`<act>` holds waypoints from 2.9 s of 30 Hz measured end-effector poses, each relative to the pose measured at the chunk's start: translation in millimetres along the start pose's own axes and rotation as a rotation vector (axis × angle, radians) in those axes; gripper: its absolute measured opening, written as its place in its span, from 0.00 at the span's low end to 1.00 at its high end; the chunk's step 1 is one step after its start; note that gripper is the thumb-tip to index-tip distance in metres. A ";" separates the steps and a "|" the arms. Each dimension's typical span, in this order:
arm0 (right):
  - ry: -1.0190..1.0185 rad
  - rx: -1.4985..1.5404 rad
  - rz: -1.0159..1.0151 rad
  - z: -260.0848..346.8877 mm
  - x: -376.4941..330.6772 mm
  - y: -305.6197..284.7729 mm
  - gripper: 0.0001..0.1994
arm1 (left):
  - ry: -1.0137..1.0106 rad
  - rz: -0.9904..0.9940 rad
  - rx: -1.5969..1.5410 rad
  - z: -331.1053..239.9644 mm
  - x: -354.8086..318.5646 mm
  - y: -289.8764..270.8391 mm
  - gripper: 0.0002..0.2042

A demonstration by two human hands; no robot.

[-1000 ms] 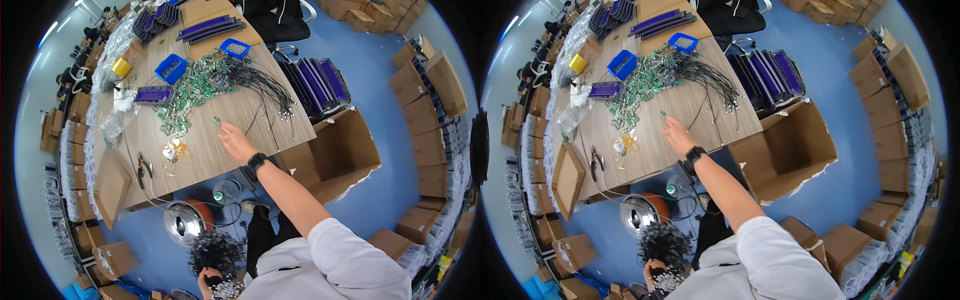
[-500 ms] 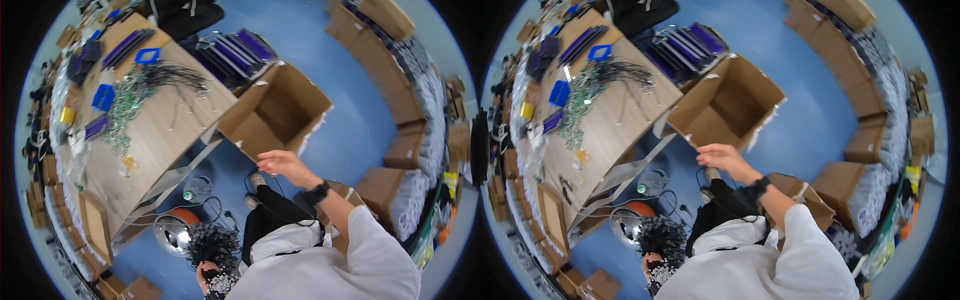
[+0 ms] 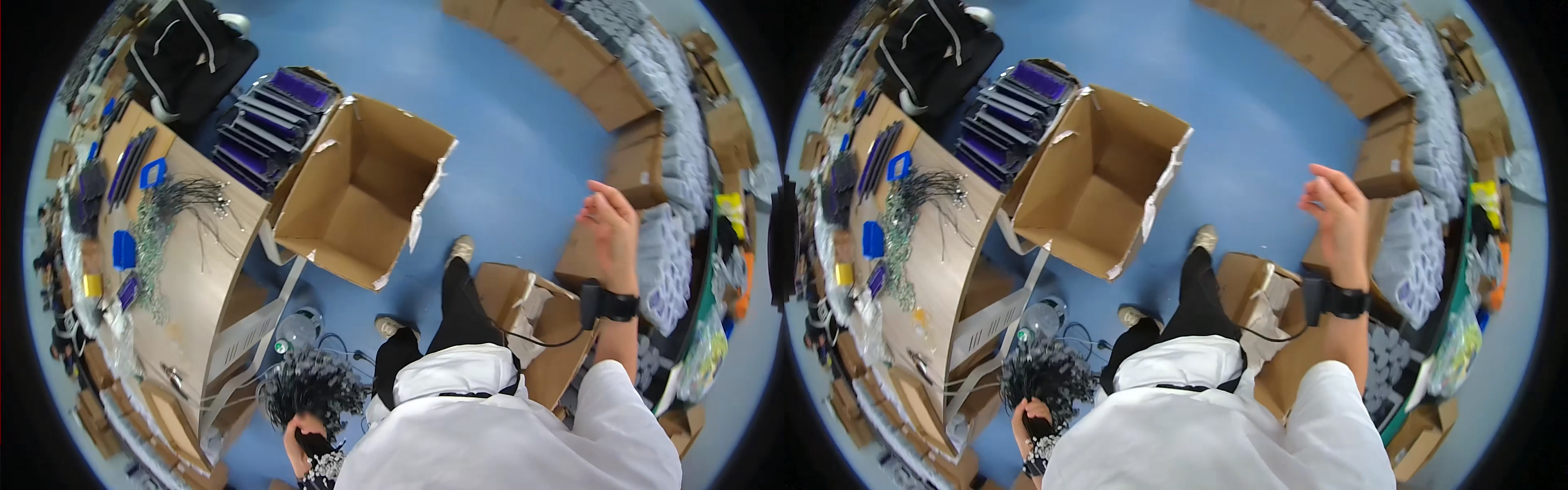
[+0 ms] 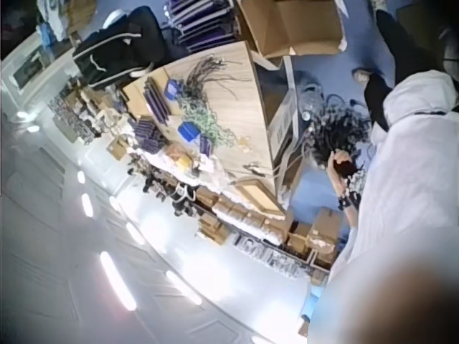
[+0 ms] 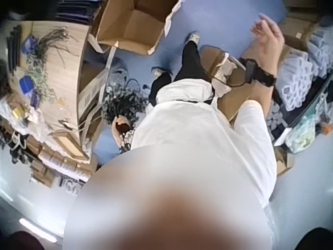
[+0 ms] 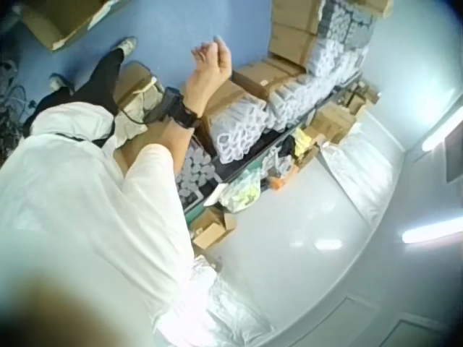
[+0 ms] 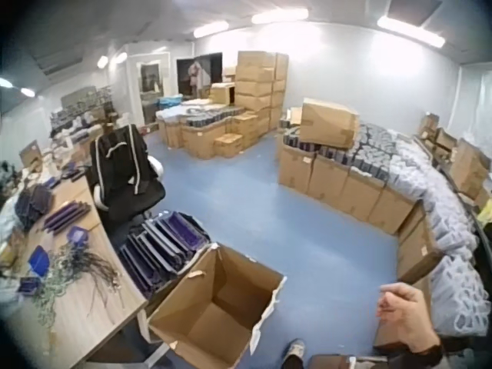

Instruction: The person organizes a bundle of black cables and small green circuit boards on a workbench. They then arrange several purple plastic trays in rows and proceed to place the circuit boards into the slots of the trays one by one.

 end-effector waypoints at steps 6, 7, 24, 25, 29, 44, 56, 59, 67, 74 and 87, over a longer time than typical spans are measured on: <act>0.159 0.073 -0.061 -70.0 101.9 -113.6 0.14 | 0.336 0.104 0.443 144.6 -7.1 147.2 0.08; 0.168 0.058 -0.055 -69.7 112.7 -126.1 0.14 | 0.383 0.163 0.518 172.6 -13.2 178.0 0.09; 0.151 0.138 -0.234 -19.6 295.1 -246.5 0.11 | -0.273 0.402 0.972 494.5 233.8 448.9 0.12; 0.147 0.077 -0.187 -12.2 315.9 -232.5 0.11 | -0.286 0.389 1.012 514.3 246.2 461.8 0.12; 0.124 -0.145 0.155 15.8 417.9 -148.6 0.16 | -0.290 0.384 1.188 581.1 293.7 528.4 0.12; -0.260 -0.511 0.635 112.9 719.2 39.5 0.37 | -0.253 0.290 1.540 653.4 338.4 732.9 0.15; -0.395 -0.456 1.050 151.1 915.5 190.6 0.25 | 0.073 0.326 1.228 664.5 373.9 865.7 0.14; -0.340 -0.344 0.968 196.9 923.5 206.4 0.22 | 0.095 0.288 1.074 654.0 376.8 869.3 0.11; -1.202 -0.568 1.093 219.2 872.5 336.0 0.11 | 0.195 0.265 0.964 601.8 387.1 910.4 0.14; -1.214 -0.545 1.306 285.5 878.3 474.4 0.06 | 0.258 0.277 0.960 516.1 379.0 949.1 0.08; -1.186 -0.780 1.744 324.4 852.9 646.7 0.08 | 0.403 0.235 0.825 420.0 357.8 999.1 0.10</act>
Point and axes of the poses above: each hand's wrist, its own x-axis towards the middle knuckle, its own y-axis out of the palm, z = x × y, the point moved 4 cm from there along x, towards the middle knuckle, and after that the axes turned 12 degrees about -x, right-handed, at the moved point
